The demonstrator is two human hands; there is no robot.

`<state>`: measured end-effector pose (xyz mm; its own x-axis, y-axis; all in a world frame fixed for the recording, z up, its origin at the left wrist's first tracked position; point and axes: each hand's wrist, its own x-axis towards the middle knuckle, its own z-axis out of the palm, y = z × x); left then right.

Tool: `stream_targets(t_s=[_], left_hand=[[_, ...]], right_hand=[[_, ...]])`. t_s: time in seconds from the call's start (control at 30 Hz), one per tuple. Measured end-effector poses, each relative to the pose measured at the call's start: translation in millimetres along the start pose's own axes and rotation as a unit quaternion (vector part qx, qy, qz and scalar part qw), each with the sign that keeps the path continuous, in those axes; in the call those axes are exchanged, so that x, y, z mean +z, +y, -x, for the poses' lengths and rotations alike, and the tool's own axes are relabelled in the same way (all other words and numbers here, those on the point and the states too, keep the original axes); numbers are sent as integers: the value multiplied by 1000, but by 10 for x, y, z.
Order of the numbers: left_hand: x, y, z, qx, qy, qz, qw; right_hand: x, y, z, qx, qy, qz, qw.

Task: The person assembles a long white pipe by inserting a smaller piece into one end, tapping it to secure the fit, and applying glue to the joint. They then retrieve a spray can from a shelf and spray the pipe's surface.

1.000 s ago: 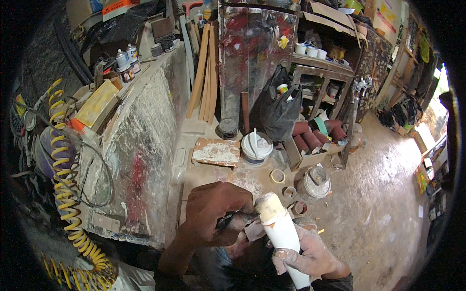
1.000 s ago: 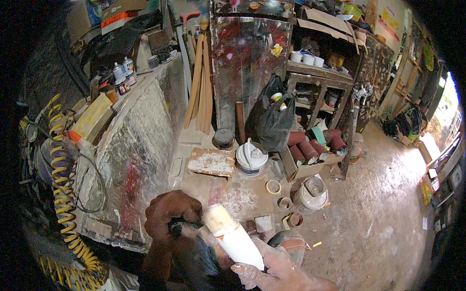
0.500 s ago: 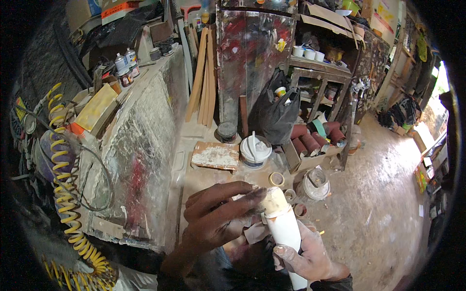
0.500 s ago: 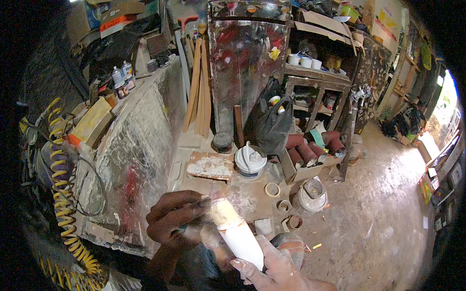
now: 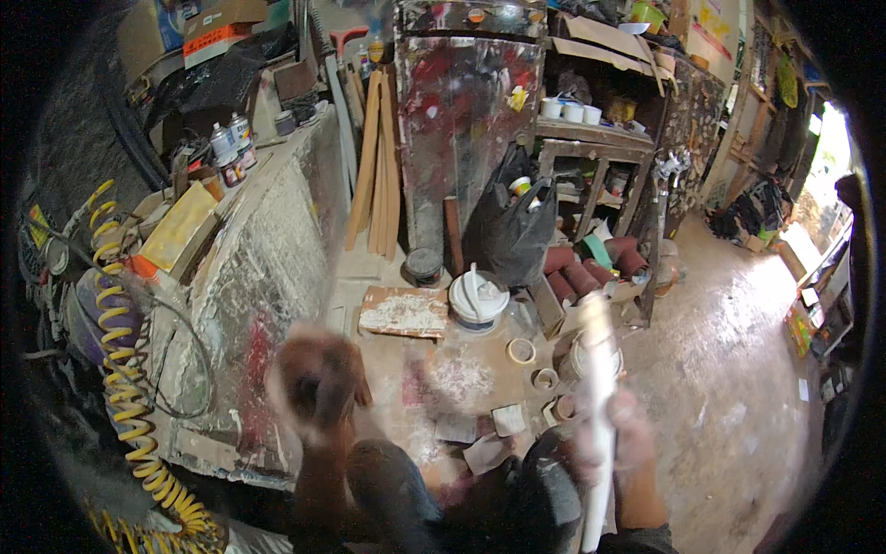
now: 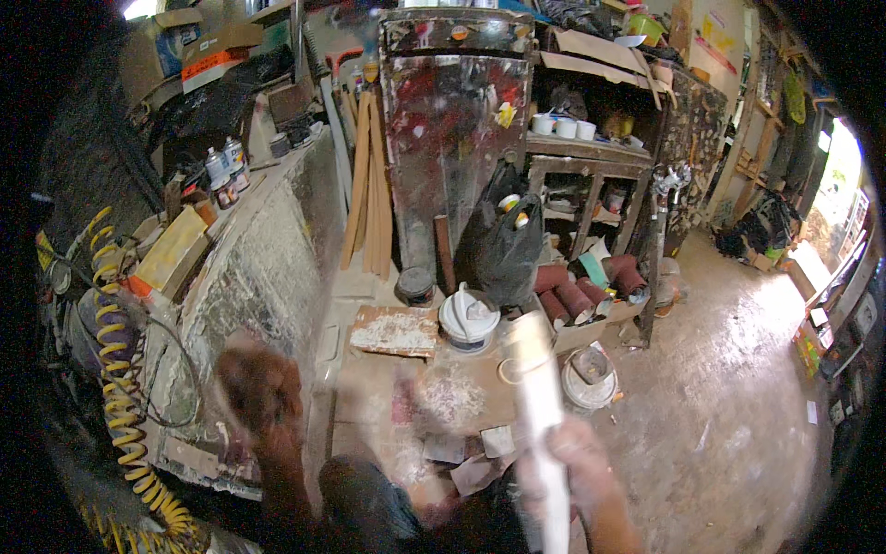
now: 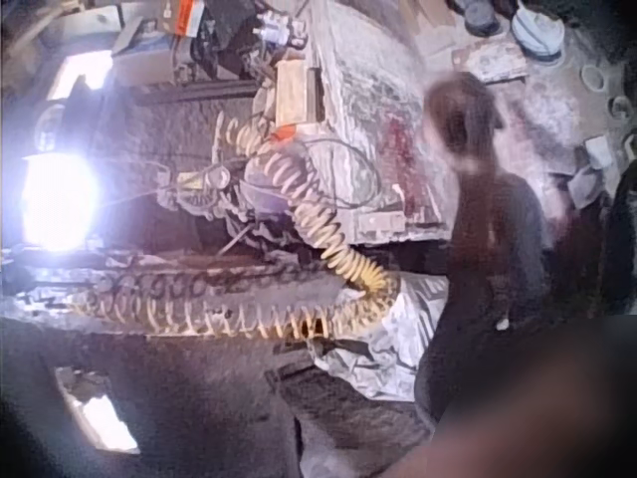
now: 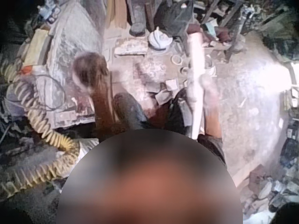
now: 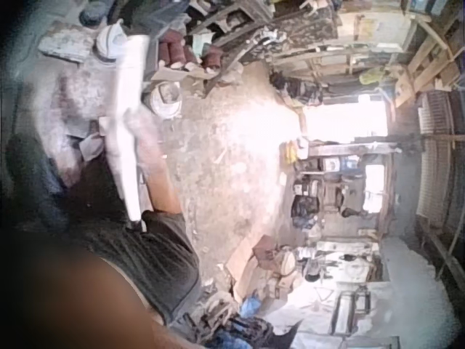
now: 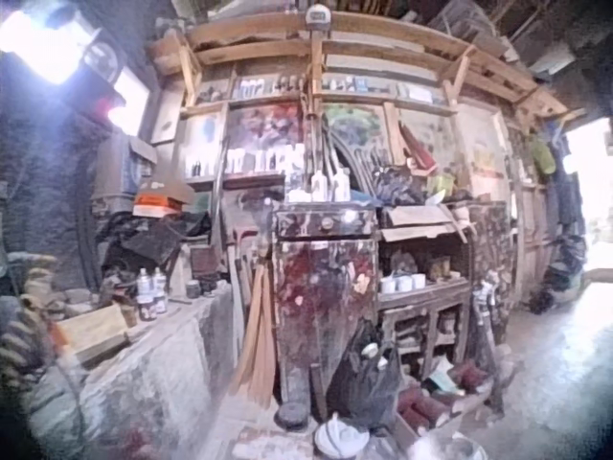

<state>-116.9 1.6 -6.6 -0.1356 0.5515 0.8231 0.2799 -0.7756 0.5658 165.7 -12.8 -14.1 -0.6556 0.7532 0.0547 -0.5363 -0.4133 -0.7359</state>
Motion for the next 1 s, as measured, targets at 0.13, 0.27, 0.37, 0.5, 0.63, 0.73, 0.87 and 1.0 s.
stream_targets(t_s=[0.13, 0.27, 0.37, 0.5, 0.63, 0.73, 0.87, 1.0], left_hand=[[216, -153, -5, -45, -25, -72, 996], [341, -93, 97, -198, -81, -74, 974], [242, 43, 111, -304, -43, -4, 952], [147, 139, 95, -225, -48, -119, 966], [128, 109, 105, -100, -40, -198, 974], [72, 121, 136, 63, -22, -171, 983], [-4, 244, 167, 193, -85, -247, 946], [64, 330, 172, 269, -84, -314, 907]], right_hand=[[195, 130, 37, 56, 59, 413, 907], [428, 194, 48, 55, 129, 459, 878], [508, 191, -1, 64, 155, 494, 854], [533, 247, -65, 5, 167, 586, 793], [555, 235, -67, 10, 163, 558, 814], [608, 182, -67, 50, 150, 546, 823], [686, 127, -70, 95, 143, 499, 849], [692, 126, -53, 66, 152, 514, 842]])
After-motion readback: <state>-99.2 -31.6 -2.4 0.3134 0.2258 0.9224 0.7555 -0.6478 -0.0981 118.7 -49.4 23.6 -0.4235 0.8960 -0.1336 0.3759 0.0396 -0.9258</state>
